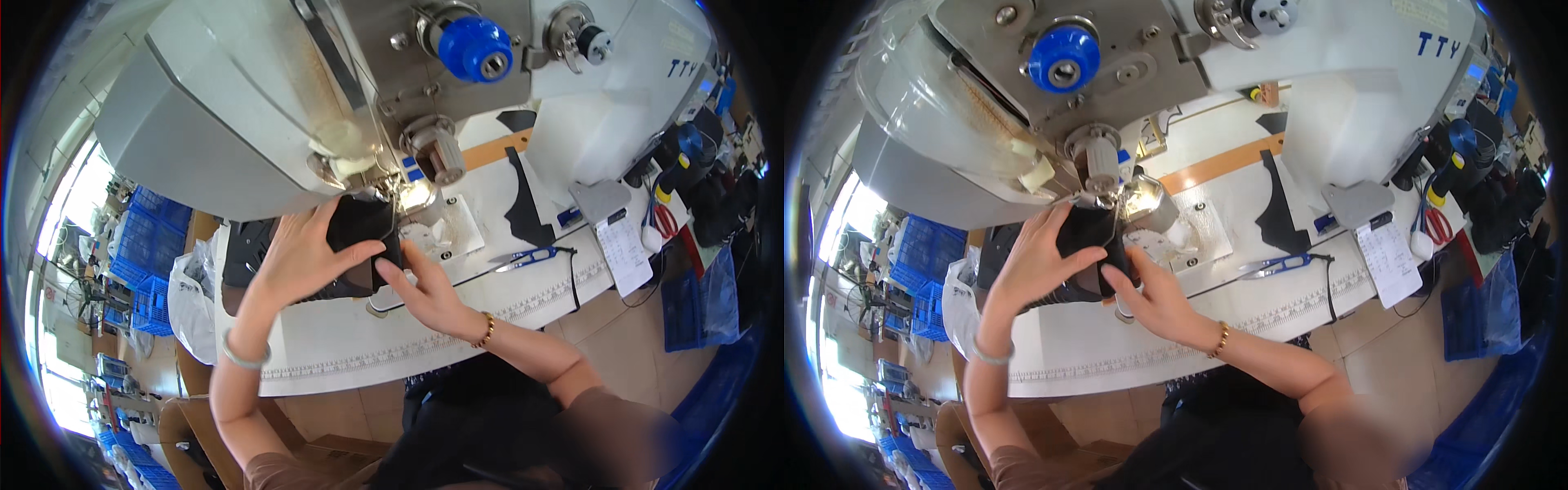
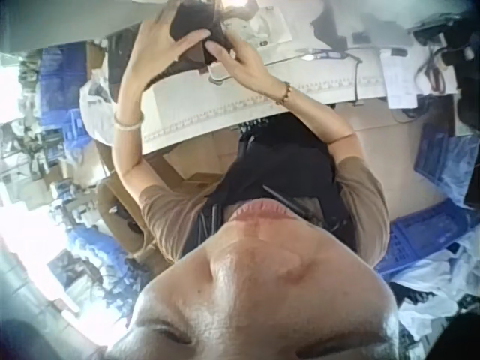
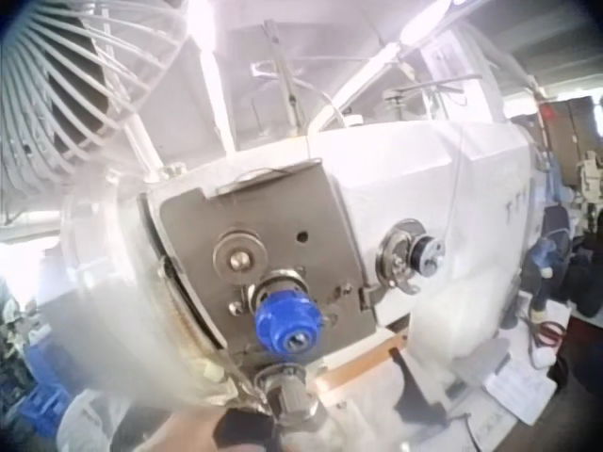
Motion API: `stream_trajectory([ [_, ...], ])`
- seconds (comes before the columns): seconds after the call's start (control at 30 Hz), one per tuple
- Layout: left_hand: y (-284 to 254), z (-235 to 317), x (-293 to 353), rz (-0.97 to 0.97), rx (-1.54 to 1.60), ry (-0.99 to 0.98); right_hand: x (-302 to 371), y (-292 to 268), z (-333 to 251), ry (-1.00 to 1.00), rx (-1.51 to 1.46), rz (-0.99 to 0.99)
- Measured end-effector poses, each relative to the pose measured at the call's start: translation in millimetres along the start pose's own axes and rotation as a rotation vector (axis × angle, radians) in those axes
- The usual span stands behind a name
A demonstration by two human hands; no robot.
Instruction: The person stitches leather and plastic boot parts together using a sewing machine, guiding the materials under the needle and trimming excess threads with snips.
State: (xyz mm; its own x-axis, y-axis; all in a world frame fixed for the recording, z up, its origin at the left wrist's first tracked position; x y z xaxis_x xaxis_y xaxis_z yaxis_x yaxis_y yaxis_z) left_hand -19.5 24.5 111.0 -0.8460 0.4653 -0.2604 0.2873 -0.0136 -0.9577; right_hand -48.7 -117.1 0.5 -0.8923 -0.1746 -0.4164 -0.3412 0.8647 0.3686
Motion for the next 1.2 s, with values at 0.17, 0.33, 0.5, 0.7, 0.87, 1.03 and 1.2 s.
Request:
stream_trajectory([
  [0.17,-3.0,-7.0,-17.7,-0.154,0.255,0.033,2.6,18.9,-8.2,-0.062,0.2,0.067],
  [0.33,-5.7,-7.4,-18.8,-0.291,0.243,0.035,1.1,20.6,-6.9,-0.063,0.212,0.067],
  [0.5,0.8,3.3,-7.1,-0.14,0.037,0.014,2.6,15.8,-4.6,-0.028,0.211,0.021],
  [0.7,-1.9,14.9,-3.7,-0.278,0.111,-0.127,6.1,7.4,0.5,-0.018,0.017,0.058],
  [0.87,-1.9,13.9,-6.9,-0.277,0.323,-0.177,1.9,0.9,-10.7,0.213,-0.403,0.189],
  [1.03,2.3,10.4,-14.6,-0.308,0.438,-0.197,-2.5,-9.4,-14.8,0.181,-0.238,0.103],
  [1.2,6.0,4.4,-20.2,-0.407,0.565,-0.174,-1.5,-6.8,-28.7,0.187,-0.351,0.087],
])
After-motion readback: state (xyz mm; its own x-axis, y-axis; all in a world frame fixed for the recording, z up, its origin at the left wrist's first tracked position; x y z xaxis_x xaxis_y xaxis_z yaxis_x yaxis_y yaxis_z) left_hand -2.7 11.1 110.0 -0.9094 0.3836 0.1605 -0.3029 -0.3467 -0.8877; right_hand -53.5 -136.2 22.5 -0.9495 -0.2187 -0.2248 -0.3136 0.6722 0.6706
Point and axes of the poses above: each hand's wrist, its own x-axis away from the middle knuckle, its own y-axis out of the palm, z = x × y, the point moved 2 cm from there along -x, towards the middle knuckle, and after that the axes turned 12 degrees about -x, right-handed, at the moved point
